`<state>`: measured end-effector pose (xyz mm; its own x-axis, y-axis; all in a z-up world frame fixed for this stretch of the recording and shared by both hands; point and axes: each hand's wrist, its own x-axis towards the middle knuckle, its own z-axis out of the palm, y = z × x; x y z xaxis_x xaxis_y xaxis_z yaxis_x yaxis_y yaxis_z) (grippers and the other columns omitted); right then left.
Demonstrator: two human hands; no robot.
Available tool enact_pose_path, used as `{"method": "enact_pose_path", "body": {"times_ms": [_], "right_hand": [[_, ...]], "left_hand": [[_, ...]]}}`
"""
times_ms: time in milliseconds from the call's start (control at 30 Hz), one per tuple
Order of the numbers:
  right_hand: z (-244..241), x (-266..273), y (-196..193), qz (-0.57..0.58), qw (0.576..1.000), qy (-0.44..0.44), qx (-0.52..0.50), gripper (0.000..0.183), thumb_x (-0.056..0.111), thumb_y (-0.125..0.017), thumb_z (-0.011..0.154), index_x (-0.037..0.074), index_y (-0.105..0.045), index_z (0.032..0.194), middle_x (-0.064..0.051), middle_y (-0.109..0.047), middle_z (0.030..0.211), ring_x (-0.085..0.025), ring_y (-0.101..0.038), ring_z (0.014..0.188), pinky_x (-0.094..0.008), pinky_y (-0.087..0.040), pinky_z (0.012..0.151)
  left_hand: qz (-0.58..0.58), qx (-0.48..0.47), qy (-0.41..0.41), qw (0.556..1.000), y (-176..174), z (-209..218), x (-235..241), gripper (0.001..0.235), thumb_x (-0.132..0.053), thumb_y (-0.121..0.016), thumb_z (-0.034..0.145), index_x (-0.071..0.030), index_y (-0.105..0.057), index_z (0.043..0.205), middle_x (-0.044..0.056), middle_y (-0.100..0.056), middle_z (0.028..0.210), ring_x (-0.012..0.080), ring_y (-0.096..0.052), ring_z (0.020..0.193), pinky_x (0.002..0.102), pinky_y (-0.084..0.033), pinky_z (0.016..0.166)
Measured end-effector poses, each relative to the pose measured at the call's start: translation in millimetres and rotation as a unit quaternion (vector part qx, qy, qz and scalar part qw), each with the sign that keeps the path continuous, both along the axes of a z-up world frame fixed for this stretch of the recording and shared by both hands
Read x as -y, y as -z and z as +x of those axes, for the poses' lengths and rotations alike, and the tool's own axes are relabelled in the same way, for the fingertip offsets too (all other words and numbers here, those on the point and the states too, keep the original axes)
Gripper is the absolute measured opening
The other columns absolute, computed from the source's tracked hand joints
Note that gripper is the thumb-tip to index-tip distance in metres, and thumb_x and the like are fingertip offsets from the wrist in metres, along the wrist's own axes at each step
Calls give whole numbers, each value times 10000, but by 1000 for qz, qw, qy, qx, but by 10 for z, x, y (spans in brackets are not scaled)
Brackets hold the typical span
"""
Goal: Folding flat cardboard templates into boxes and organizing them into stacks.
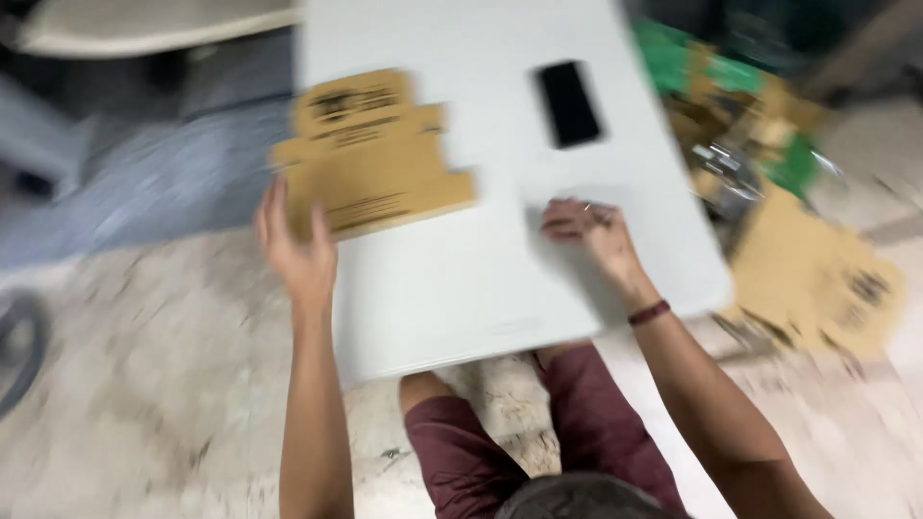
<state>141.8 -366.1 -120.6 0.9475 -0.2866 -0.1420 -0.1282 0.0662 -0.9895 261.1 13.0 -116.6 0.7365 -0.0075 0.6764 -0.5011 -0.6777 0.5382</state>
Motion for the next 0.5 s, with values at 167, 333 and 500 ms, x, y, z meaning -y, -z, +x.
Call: {"method": "enact_pose_path", "body": {"times_ms": [167, 333, 500], "right_hand": [[-1938, 842, 271, 10, 987, 160, -22, 380, 239, -446, 1097, -54, -688, 1121, -260, -723, 859, -382, -754, 822, -488, -594, 858], [-2863, 1911, 1243, -112, 886, 445, -63, 466, 350, -479, 1133, 20, -699, 890, -146, -580, 544, -222, -618, 486, -292, -487, 558], [-3035, 3533, 2466, -241, 840, 415, -252, 578, 409, -775, 929, -3, -668, 1320, -300, -667, 1133, -412, -658, 1086, -504, -548, 912]], "left_hand": [[-14, -119, 294, 948, 148, -1431, 1362, 447, 9, -676, 912, 20, -614, 1355, 275, -605, 1341, 505, -535, 1298, 596, -394, 1113], [221, -102, 380, 892, 197, -1636, 2266, 609, -451, -832, 803, -145, -700, 1313, 134, -523, 1528, 442, -399, 1451, 697, -141, 1196], [268, -132, 469, 831, 236, -1425, 3045, 775, -526, -870, 710, -201, -655, 1380, 102, -440, 1599, 410, -289, 1518, 669, -52, 1231]]}}
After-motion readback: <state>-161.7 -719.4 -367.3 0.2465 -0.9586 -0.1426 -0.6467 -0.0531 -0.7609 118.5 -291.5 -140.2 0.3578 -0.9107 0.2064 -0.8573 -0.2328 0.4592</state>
